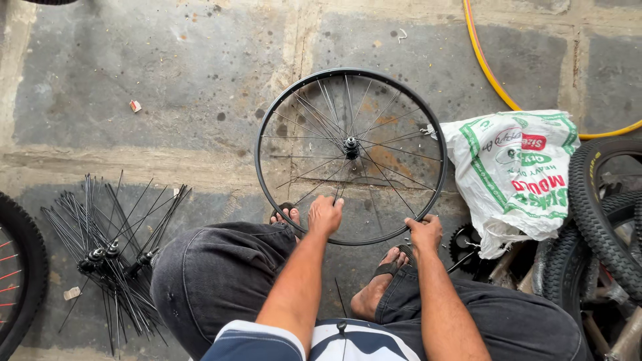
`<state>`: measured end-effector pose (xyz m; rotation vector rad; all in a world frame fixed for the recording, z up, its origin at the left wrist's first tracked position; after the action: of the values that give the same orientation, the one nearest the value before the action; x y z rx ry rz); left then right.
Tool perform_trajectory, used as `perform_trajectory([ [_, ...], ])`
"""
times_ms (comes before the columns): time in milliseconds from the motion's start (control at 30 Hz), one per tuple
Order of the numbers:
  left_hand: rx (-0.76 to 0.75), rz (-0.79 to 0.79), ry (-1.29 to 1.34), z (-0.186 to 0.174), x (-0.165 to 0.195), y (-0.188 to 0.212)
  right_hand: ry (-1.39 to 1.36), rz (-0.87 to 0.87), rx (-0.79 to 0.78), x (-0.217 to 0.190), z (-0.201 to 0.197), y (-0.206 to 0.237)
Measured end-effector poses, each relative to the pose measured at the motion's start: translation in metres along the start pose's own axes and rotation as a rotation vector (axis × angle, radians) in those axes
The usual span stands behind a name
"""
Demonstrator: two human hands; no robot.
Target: The person sits on the ground lacing a bicycle wheel, threading spokes through the hub and attaching them to the rim one at a time by hand, taking new spokes from a pile beside them and turning the wheel as they work around it.
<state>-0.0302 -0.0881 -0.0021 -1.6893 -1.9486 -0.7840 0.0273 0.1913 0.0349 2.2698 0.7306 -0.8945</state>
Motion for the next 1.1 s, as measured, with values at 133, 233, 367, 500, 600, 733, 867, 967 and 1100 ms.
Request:
perform_trajectory([
  [133, 0.118, -0.054, 0.032, -0.003, 0.026, 0.014, 0.05, -0.017, -0.013, -0.005, -0.004, 0.002],
  [233, 0.003, -0.162, 0.135, 0.007, 0.04, 0.006, 0.104, -0.068, -0.027, -0.016, -0.004, 0.007],
  [367, -0.401, -0.338, 0.557, 0.062, 0.063, 0.01, 0.0, -0.058, -0.033, -0.03, -0.005, 0.011],
  [500, -0.508, -0.005, 0.266, 0.095, 0.059, 0.026, -0.27, 0.1, -0.056, -0.03, 0.002, 0.002],
  [600, -0.692, -0.041, 0.25, 0.111, 0.046, 0.025, -0.449, 0.118, -0.133, -0.024, 0.01, -0.009],
  [733, -0.802, -0.299, 0.516, 0.124, 0.037, 0.013, -0.605, 0.206, -0.116, -0.017, 0.011, -0.013],
  [867, -0.839, -0.477, 0.819, 0.137, 0.041, 0.001, -0.687, 0.282, -0.145, -0.021, -0.003, -0.009],
  [967, -0.89, -0.509, 0.979, 0.147, 0.045, -0.008, -0.603, 0.264, -0.192, -0.031, -0.011, 0.004],
  [1100, -0.856, -0.45, 0.978, 0.153, 0.044, -0.018, -0.585, 0.221, -0.2, -0.033, -0.009, 0.017],
])
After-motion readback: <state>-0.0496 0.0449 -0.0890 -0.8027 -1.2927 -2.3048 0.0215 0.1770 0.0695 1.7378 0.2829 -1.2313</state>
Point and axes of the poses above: each hand's wrist, its own y-axis away from the middle knuckle, its own z-axis out of the palm, x = y × z, the point moved 3 cm from there along -y, towards the middle knuckle, and after that the axes turned 3 degrees about -z, right-handed, at the moved point
